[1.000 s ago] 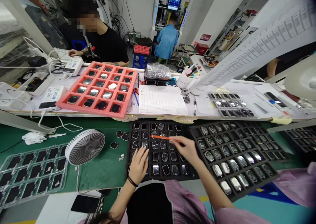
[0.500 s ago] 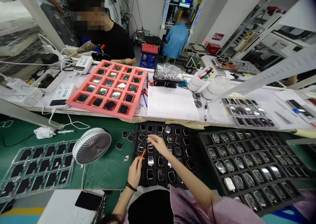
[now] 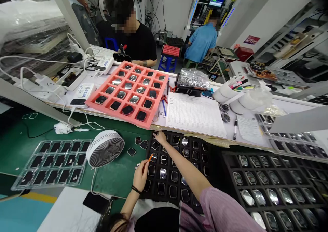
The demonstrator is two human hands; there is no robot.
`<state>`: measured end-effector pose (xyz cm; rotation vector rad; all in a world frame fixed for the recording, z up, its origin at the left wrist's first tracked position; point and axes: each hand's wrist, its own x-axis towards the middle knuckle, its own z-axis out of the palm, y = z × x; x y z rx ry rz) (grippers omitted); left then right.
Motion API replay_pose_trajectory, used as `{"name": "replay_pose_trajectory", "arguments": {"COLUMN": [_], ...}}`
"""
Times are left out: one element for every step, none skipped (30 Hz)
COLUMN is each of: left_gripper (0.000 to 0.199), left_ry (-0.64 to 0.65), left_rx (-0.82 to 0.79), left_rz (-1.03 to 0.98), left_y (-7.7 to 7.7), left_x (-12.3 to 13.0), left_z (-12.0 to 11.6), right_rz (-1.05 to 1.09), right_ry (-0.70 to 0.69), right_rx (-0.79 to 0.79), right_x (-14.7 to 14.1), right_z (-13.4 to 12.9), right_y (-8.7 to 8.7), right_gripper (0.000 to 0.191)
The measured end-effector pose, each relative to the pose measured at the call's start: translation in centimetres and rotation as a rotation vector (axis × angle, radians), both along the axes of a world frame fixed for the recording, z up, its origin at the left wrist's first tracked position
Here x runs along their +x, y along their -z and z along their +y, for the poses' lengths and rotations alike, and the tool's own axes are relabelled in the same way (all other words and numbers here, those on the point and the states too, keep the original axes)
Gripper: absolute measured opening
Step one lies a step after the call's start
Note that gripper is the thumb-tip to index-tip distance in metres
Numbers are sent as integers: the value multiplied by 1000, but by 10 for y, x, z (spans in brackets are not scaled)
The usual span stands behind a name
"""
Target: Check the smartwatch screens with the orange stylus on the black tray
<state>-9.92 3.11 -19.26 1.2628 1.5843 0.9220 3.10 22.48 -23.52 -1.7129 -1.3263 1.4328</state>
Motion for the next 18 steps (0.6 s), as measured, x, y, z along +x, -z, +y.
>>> {"name": "replay_pose_trajectory", "arguments": {"left_gripper": [32,34,36,39,42,45,46,47,48,49,49,49,49,50,50,50,50,50], "left_ry": [-26,-49,-64,-71,-73,-72,-67,-62,-55,-47,-39,-31,-27,-25,-26,-29,-32,-36], "left_rx": [-6,-18,-34,-53,-70,-84,-94,-100,-104,-111,-117,-122,-124,-124,-122,-118,-113,-108], "left_rz": [-31,-80,-141,-205,-264,-310,-341,-358,-369,-384,-398,-409,-417,-421,-422,-422,-421,-420], "left_y": [-3,-7,-11,-14,-18,-21,-24,-27,-29,-31,-34,-36,-39,-41,-44,-46,-48,-49], "left_x": [0,0,2,4,7,10,14,19,23,26,29,32,33,34,34,33,32,30], "left_z": [5,10,15,20,25,29,33,36,38,39,40,40,40,39,37,36,35,34], "right_rz": [69,148,233,321,407,487,559,621,673,715,748,775,795,811,822,829,834,836], "right_ry": [-4,-10,-16,-21,-25,-28,-29,-25,-18,-7,5,16,27,35,40,43,44,41], "right_rx": [-10,-20,-30,-43,-58,-75,-92,-106,-119,-130,-140,-147,-152,-156,-158,-160,-160,-160], "right_x": [1,2,3,4,5,6,7,8,9,10,10,11,11,11,11,10,10,9], "right_z": [-2,-6,-13,-21,-30,-40,-50,-59,-67,-74,-79,-83,-85,-87,-87,-88,-88,-88], "right_y": [-3,-7,-11,-17,-24,-32,-41,-50,-59,-67,-76,-83,-89,-94,-99,-102,-105,-107], "right_gripper": [29,28,28,26,26,28,29,29,29,28,27,27,27,28,28,29,29,28]}}
